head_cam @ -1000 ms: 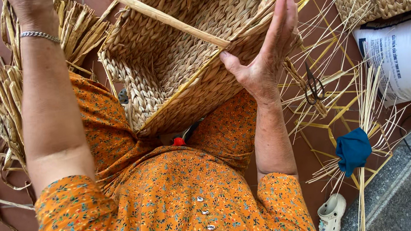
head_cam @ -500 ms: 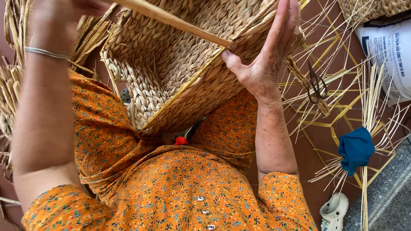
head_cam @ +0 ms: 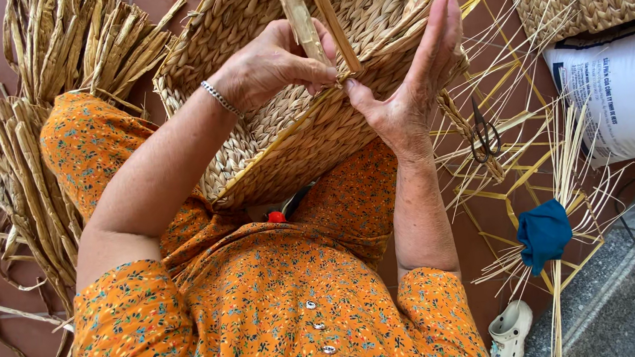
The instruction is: The person sits on the floor with a woven water hyacinth basket on their lap and weaves flat bamboo strips around the basket's rim, tucking and tightening the strips by hand to bind the edge. They work the strips around the corners and along the sides, pulling each one taut as they go.
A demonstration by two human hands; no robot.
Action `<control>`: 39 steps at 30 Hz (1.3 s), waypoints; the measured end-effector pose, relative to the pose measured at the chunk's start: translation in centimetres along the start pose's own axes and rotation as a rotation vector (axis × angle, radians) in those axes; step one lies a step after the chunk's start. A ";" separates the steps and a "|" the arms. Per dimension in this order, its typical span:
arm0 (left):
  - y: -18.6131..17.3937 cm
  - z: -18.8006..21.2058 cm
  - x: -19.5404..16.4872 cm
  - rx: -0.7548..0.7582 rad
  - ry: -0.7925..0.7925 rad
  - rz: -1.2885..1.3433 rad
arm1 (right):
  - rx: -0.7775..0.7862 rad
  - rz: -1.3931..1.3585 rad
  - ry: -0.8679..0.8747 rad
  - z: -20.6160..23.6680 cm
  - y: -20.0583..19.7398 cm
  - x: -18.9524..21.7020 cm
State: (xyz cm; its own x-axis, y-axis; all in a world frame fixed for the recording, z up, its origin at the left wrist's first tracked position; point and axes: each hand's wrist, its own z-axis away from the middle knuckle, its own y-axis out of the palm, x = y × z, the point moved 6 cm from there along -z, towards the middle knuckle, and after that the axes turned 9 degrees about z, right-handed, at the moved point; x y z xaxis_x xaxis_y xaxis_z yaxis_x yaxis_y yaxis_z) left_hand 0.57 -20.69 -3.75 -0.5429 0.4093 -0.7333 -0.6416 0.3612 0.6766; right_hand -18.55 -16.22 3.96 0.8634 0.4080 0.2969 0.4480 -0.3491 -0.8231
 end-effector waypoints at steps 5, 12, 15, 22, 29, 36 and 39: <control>-0.6 -0.4 0.1 0.142 -0.054 0.109 | 0.009 0.029 0.000 0.0 0.0 0.0; -1.1 -1.1 0.9 0.118 -0.057 -0.010 | 0.015 0.040 -0.003 0.2 0.1 -0.2; -1.0 -1.4 1.2 0.085 -0.088 -0.013 | 0.011 0.032 -0.013 0.3 0.1 -0.3; 0.1 -1.8 1.0 0.028 0.040 -0.316 | -0.001 0.028 -0.037 0.5 0.2 -0.6; 0.3 0.4 -0.9 -0.008 0.036 -0.207 | -0.122 0.030 -0.063 2.0 -0.4 -0.1; 1.3 0.7 -0.5 0.016 0.067 -0.207 | -0.111 -0.073 -0.159 3.0 1.1 2.0; 1.1 1.3 -0.3 -0.023 0.073 -0.288 | -0.073 -0.209 -0.119 3.1 1.0 1.9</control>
State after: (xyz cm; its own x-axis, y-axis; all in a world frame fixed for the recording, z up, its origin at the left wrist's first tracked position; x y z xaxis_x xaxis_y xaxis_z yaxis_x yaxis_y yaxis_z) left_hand 0.69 -19.34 -2.70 -0.3736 0.2312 -0.8983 -0.7867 0.4342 0.4389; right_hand -17.20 -13.22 2.23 0.7188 0.5724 0.3946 0.6332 -0.3046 -0.7116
